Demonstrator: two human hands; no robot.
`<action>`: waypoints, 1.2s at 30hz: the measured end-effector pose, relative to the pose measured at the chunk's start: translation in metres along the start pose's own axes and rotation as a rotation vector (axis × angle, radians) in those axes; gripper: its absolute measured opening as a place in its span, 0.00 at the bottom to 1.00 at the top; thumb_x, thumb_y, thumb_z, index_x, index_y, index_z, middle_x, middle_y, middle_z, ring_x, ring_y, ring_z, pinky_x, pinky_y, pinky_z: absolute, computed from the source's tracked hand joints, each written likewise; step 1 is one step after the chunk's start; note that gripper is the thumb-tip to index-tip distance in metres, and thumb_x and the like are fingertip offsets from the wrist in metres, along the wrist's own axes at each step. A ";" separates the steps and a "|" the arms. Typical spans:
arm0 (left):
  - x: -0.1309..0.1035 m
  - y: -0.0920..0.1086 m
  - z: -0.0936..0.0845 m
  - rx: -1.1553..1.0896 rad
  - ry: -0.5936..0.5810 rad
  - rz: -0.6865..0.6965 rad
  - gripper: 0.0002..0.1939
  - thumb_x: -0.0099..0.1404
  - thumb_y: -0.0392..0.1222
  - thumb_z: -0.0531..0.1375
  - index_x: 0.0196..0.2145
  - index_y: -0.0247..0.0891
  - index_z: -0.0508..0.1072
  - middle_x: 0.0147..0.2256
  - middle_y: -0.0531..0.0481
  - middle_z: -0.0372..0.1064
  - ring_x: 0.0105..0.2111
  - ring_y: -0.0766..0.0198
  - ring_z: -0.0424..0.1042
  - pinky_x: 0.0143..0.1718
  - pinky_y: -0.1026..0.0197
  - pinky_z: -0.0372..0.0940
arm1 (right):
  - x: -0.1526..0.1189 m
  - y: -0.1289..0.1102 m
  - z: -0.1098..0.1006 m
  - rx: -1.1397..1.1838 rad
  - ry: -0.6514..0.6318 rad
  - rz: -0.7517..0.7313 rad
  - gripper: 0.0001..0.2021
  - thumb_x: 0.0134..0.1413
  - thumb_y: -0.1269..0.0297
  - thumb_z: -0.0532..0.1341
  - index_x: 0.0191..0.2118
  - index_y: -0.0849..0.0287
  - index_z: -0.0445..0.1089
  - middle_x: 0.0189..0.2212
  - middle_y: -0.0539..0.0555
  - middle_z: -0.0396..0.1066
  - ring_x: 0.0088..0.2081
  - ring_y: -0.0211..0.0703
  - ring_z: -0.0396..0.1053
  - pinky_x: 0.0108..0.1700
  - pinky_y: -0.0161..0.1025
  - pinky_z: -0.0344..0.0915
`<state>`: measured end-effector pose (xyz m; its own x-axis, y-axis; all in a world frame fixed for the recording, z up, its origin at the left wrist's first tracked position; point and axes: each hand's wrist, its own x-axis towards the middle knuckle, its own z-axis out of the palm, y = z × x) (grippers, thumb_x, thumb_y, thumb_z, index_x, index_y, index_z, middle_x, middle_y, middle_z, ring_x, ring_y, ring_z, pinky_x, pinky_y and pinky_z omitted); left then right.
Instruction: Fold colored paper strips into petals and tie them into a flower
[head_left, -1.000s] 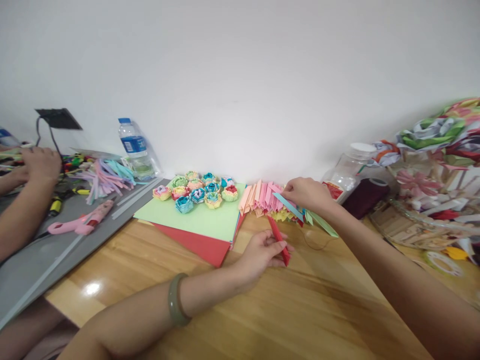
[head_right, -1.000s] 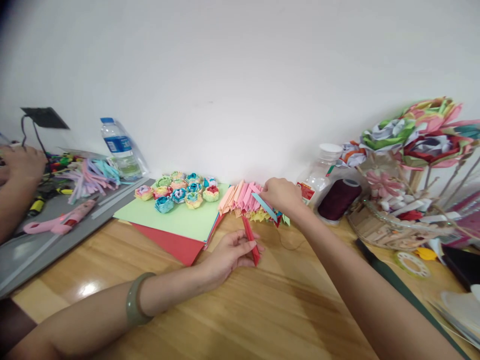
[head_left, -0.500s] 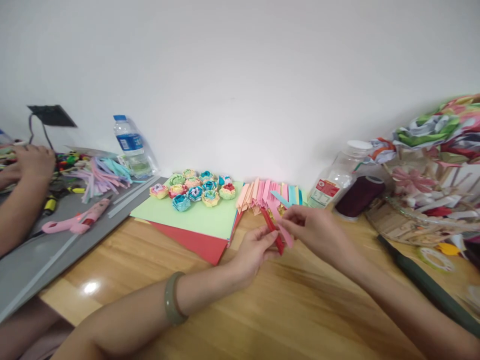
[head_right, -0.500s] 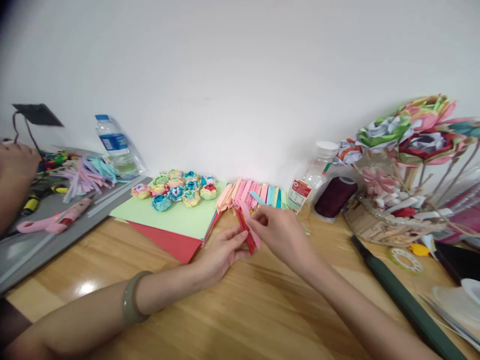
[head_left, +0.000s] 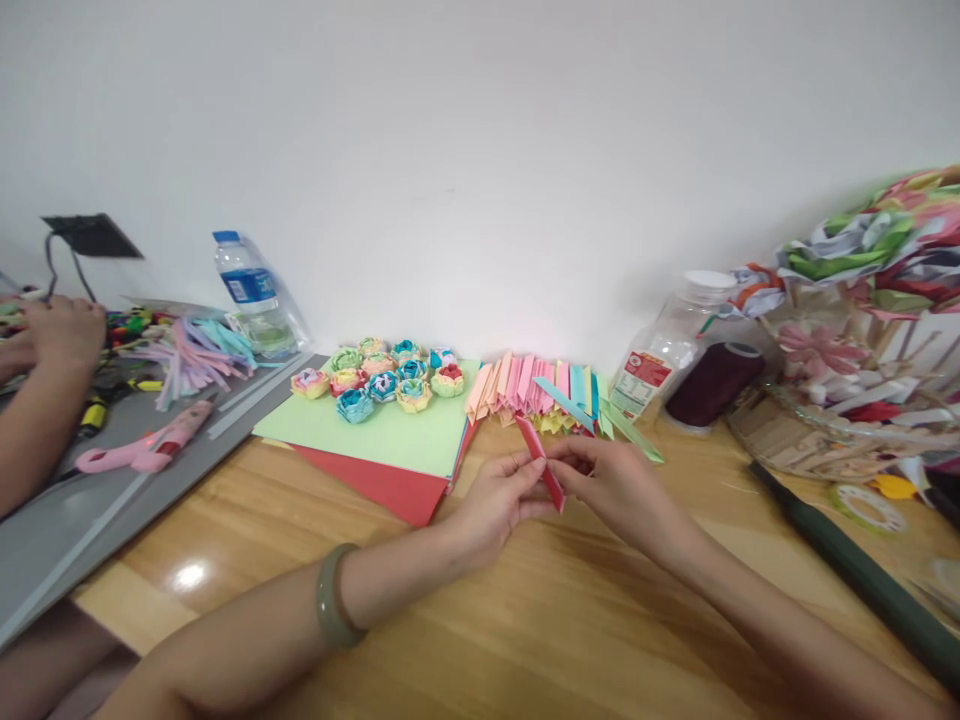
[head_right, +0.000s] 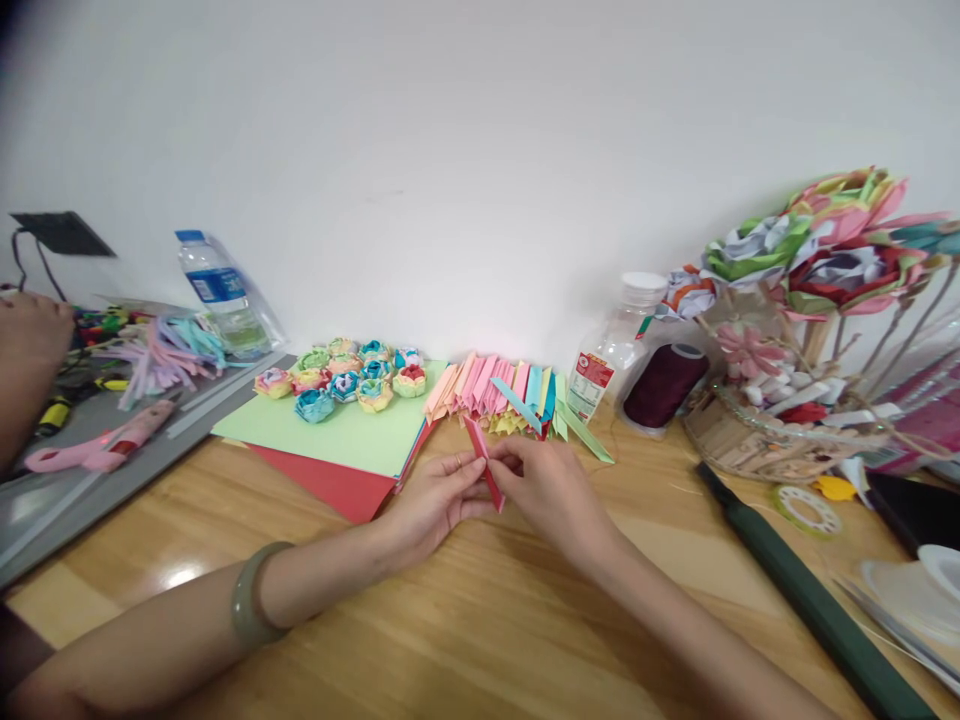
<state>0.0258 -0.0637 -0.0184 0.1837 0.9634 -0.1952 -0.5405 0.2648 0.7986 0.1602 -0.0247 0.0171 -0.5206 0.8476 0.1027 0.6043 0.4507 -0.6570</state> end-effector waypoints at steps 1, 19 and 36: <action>0.000 0.000 0.000 0.000 0.001 -0.004 0.13 0.53 0.43 0.62 0.33 0.29 0.72 0.31 0.44 0.70 0.29 0.67 0.68 0.34 0.62 0.63 | 0.000 0.001 0.001 0.015 -0.003 -0.003 0.11 0.51 0.65 0.52 0.30 0.58 0.71 0.23 0.49 0.72 0.25 0.38 0.66 0.27 0.32 0.58; 0.000 0.005 0.003 -0.002 0.016 -0.062 0.14 0.51 0.42 0.62 0.33 0.28 0.71 0.31 0.42 0.70 0.28 0.65 0.69 0.34 0.61 0.63 | -0.002 -0.003 -0.007 0.194 -0.136 -0.017 0.12 0.50 0.66 0.54 0.37 0.56 0.73 0.30 0.50 0.75 0.31 0.41 0.70 0.33 0.35 0.63; 0.002 0.002 0.002 -0.022 0.068 -0.072 0.09 0.55 0.40 0.59 0.31 0.30 0.67 0.31 0.42 0.70 0.30 0.63 0.70 0.34 0.59 0.64 | 0.031 -0.003 -0.033 -0.396 0.229 -0.163 0.11 0.54 0.66 0.52 0.38 0.58 0.71 0.31 0.53 0.74 0.30 0.40 0.70 0.31 0.35 0.65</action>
<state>0.0269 -0.0617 -0.0160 0.1664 0.9424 -0.2903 -0.5462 0.3332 0.7686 0.1615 0.0094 0.0468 -0.5086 0.7766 0.3718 0.7321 0.6173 -0.2881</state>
